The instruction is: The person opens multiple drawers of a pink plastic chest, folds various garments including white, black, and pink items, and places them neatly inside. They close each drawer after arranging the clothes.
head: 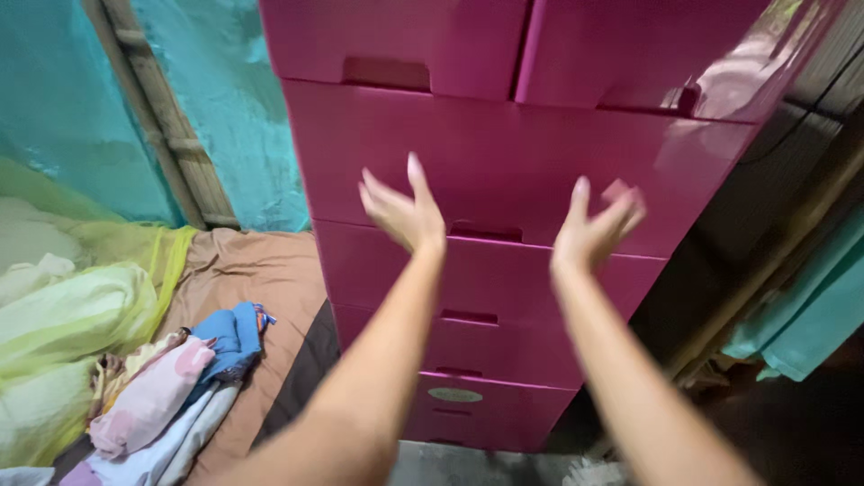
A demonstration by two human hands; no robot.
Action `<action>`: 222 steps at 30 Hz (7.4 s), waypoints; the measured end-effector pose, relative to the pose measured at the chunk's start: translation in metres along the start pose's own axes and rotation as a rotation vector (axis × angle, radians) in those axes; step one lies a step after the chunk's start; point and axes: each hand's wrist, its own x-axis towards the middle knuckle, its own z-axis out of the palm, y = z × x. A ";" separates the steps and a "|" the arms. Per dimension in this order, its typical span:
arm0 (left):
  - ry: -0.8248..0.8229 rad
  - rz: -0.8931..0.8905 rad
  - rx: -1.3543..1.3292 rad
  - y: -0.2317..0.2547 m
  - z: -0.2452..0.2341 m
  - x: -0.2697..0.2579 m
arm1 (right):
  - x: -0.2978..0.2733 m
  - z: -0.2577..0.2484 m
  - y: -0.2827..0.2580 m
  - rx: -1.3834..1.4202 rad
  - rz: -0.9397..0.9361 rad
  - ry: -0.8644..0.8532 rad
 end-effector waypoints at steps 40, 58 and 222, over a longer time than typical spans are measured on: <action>-0.694 -1.139 -0.365 -0.224 0.020 -0.116 | -0.179 0.067 0.247 0.579 1.428 -0.514; -0.511 -1.288 -0.450 -0.184 -0.120 -0.196 | -0.271 -0.073 0.181 0.615 1.435 -0.471; -1.197 0.524 1.127 -0.112 0.005 0.006 | 0.061 -0.102 0.216 -0.907 -0.210 -1.353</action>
